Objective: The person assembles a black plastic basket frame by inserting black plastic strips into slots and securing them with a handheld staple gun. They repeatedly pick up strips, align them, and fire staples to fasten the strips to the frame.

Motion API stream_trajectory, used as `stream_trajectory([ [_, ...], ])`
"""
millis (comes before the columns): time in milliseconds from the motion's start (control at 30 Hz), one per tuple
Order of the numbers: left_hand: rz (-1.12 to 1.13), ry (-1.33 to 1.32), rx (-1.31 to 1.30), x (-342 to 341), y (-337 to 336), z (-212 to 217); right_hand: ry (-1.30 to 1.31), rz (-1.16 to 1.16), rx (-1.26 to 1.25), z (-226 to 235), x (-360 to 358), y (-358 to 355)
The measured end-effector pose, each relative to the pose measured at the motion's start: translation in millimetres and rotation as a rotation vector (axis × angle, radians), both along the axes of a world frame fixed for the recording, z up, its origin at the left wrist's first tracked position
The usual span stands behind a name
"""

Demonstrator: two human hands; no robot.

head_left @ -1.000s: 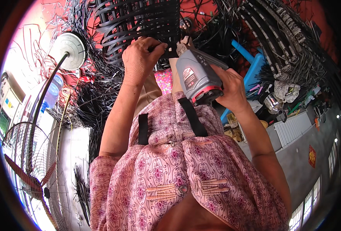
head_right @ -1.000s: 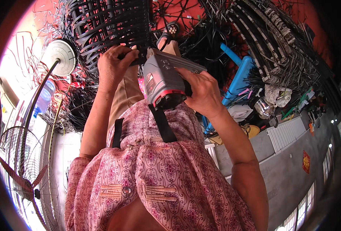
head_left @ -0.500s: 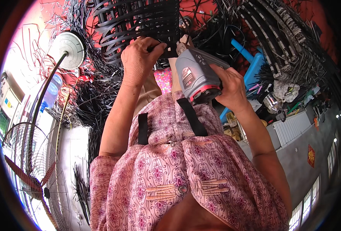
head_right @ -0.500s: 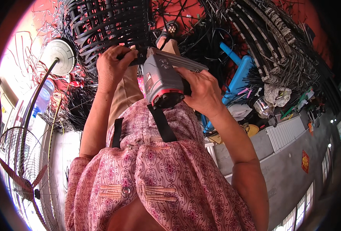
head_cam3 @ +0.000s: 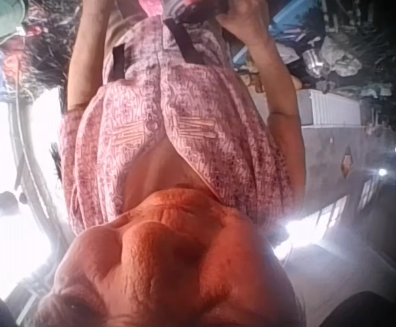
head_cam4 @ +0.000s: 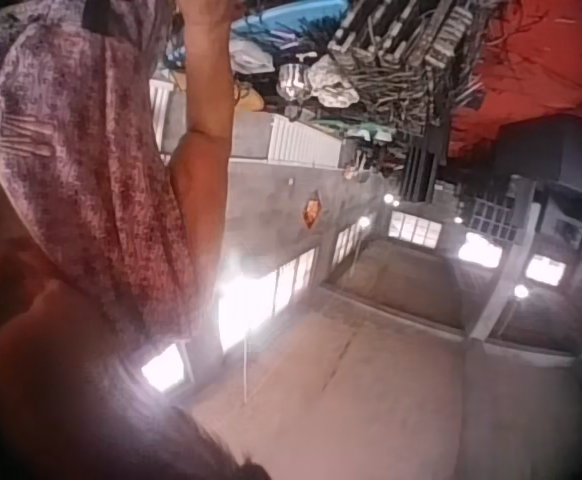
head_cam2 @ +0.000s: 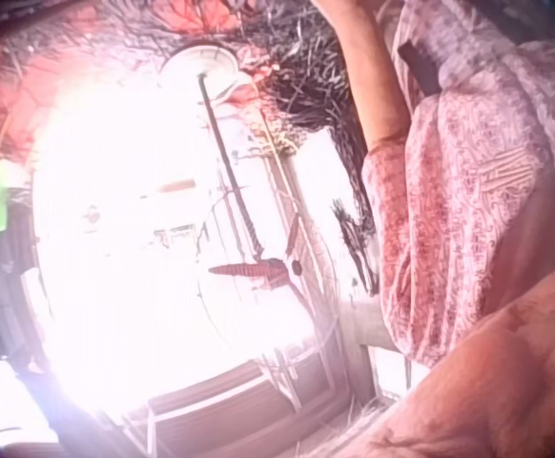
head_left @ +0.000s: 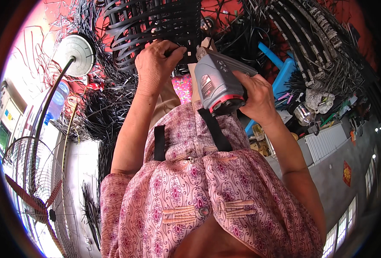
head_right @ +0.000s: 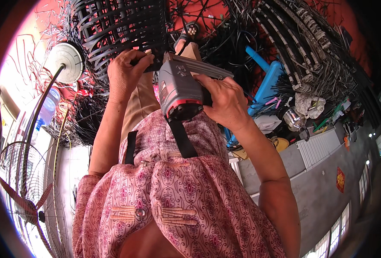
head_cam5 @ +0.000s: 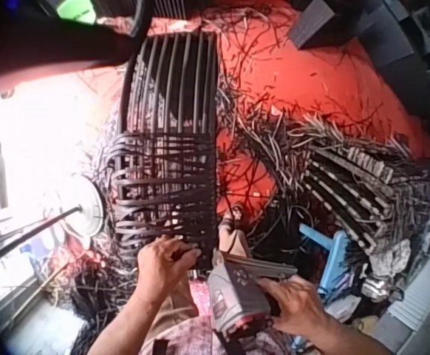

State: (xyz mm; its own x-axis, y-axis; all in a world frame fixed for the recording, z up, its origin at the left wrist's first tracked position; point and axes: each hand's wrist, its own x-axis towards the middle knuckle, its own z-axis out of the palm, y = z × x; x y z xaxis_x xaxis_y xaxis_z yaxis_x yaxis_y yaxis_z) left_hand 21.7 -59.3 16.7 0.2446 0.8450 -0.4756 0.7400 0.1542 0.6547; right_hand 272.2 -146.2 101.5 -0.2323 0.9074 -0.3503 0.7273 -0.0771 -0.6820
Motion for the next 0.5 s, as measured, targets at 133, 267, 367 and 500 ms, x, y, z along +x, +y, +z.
stream_trajectory([
  [133, 0.006, -0.003, -0.007, 1.0, -0.7, 0.0, -0.004, -0.007, -0.046, 1.7, -0.8, 1.1],
  [267, 0.007, -0.011, 0.004, 2.3, -0.6, 1.6, -0.041, -0.051, -0.088, 4.4, -6.8, -0.4],
  [367, -0.007, -0.001, 0.017, 1.0, -1.9, -1.4, -0.078, -0.074, -0.133, 9.5, -13.2, 1.4],
  [500, -0.040, -0.021, 0.021, -1.1, -0.7, -2.0, -0.088, -0.072, -0.160, 6.6, -13.0, -3.9],
])
